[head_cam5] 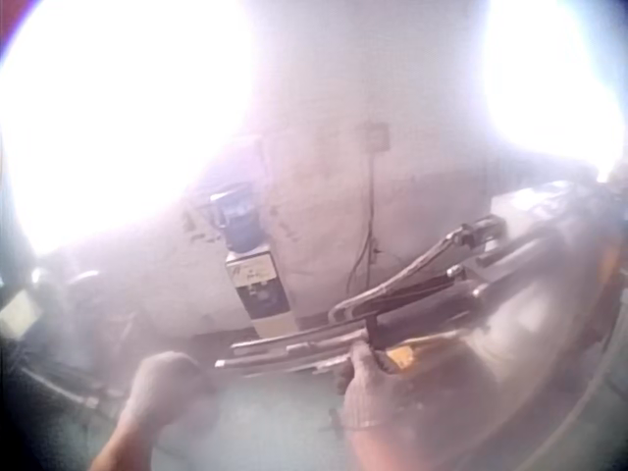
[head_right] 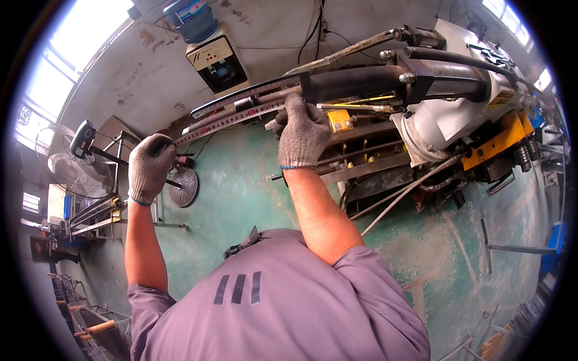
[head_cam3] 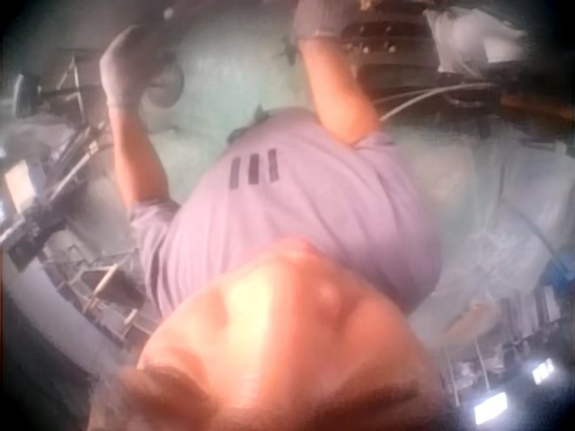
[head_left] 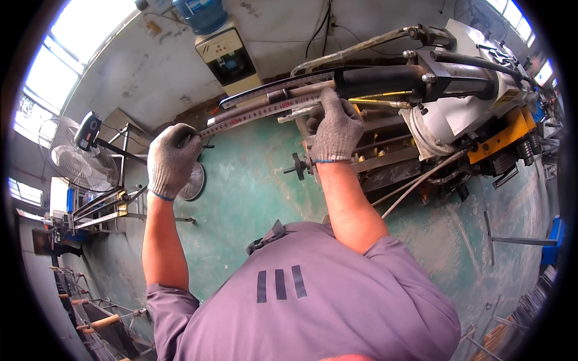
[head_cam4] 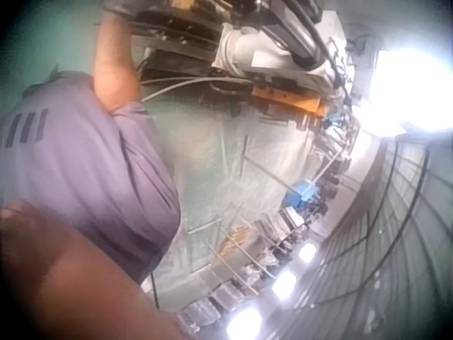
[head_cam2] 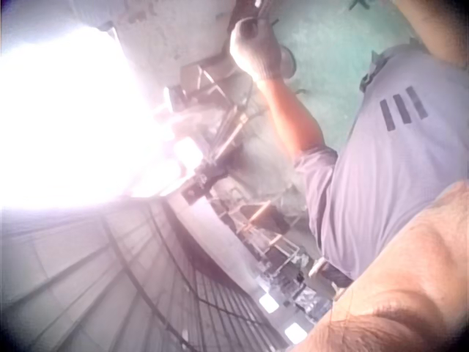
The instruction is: The person measures a long metal pipe clamped in a machine using a tape measure. They then move to a different area to measure a flexible corrugated hose, extending the tape measure along its length to determine its size.
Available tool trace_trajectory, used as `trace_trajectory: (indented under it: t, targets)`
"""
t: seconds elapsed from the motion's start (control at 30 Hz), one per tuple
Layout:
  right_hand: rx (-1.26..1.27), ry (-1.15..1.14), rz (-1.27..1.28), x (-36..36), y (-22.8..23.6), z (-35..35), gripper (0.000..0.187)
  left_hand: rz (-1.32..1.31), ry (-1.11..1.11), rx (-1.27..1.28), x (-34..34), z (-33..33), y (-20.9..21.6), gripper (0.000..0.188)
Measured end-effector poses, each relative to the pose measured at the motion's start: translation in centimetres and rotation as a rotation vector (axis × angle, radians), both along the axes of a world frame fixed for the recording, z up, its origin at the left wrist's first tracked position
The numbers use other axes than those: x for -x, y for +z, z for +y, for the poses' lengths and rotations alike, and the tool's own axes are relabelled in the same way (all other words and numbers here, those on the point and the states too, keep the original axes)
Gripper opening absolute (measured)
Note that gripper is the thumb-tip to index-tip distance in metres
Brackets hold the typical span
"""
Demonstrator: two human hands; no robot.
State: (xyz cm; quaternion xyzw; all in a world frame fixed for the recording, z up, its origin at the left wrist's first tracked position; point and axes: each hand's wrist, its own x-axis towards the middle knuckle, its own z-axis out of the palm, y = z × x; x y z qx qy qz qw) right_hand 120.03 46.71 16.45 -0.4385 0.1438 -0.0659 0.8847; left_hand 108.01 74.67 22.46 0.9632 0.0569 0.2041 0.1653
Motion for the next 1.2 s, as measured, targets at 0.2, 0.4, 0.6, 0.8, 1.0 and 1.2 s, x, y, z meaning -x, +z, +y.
trace_trajectory:
  t: [0.2, 0.4, 0.6, 0.8, 1.0, 1.2]
  targets:
    - [0.04, 0.01, 0.016, 0.1, 0.3, -0.2, 0.039, 0.021, 0.028, 0.048, 0.0, -0.3, 0.1, 0.02]
    - [0.069, 0.051, 0.025, 0.2, 0.0, -0.5, 0.033, 0.053, 0.018, 0.127, -0.1, -0.2, 0.1, 0.02]
    - [0.135, 0.092, -0.126, 0.7, -2.4, -3.3, 0.025, 0.139, 0.053, 0.259, -0.1, -0.6, 0.7, 0.021]
    - [1.008, -0.39, -0.722, -1.9, -4.1, -6.2, 0.039, 0.197, 0.055, 0.26, -0.1, -1.0, 1.4, 0.022]
    - [1.269, -0.427, -1.065, -3.4, -2.7, -7.3, 0.04, 0.208, 0.051, 0.287, -0.2, -0.7, 1.0, 0.023]
    - [1.344, -0.476, -1.147, -4.2, -2.1, -7.7, 0.037, 0.223, 0.054, 0.243, -0.6, -1.9, 1.8, 0.025]
